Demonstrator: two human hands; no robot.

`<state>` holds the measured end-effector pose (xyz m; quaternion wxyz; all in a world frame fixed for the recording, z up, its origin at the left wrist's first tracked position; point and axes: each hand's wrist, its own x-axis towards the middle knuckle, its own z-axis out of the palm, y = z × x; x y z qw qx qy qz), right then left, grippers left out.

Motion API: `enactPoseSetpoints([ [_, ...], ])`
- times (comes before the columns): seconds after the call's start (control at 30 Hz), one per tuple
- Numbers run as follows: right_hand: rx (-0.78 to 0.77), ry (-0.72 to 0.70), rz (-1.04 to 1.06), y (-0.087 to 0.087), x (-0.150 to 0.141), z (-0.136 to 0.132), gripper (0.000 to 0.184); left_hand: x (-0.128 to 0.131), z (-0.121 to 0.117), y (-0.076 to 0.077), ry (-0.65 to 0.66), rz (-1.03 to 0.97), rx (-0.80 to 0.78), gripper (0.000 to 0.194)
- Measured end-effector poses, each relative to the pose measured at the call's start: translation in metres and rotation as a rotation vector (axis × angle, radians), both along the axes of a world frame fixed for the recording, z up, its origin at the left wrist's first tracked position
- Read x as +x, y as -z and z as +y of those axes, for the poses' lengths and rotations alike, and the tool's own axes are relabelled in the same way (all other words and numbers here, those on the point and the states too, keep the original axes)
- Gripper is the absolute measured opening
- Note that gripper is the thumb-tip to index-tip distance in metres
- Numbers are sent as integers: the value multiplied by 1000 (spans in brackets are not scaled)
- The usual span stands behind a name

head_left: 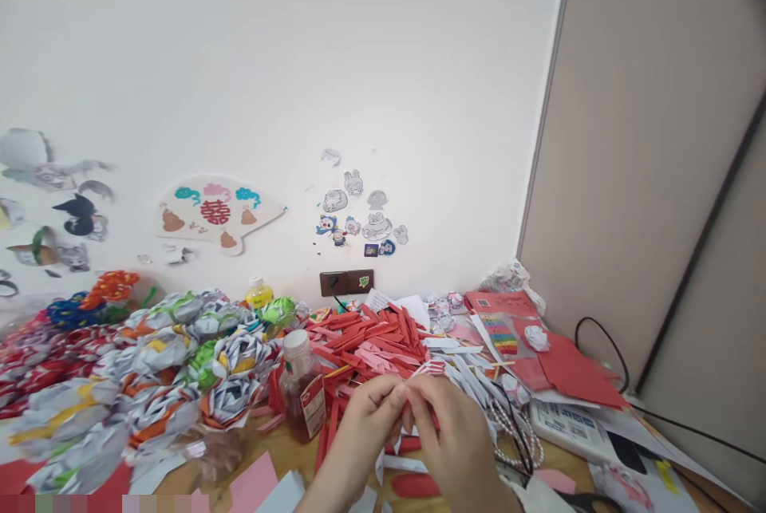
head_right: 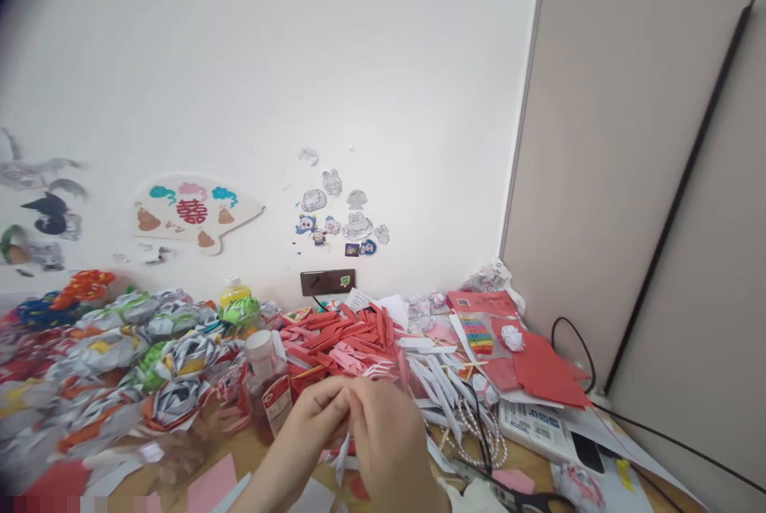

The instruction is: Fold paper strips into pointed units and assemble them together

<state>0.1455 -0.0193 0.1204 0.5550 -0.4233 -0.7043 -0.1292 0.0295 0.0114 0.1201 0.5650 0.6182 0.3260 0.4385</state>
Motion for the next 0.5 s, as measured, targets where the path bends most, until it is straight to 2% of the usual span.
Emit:
enactPoseSetpoints([
  [0.07, 17, -31, 43, 3, 2, -1, 20, 1, -5, -4, 40, -52, -62, 39],
  [0.2, -74, -94, 206, 6, 5, -6, 10, 2, -12, -10, 90, -87, -112, 39],
  [0.5, -298, -257, 432, 10, -4, -7, 7, 7, -21, -11, 16, -270, -195, 41],
])
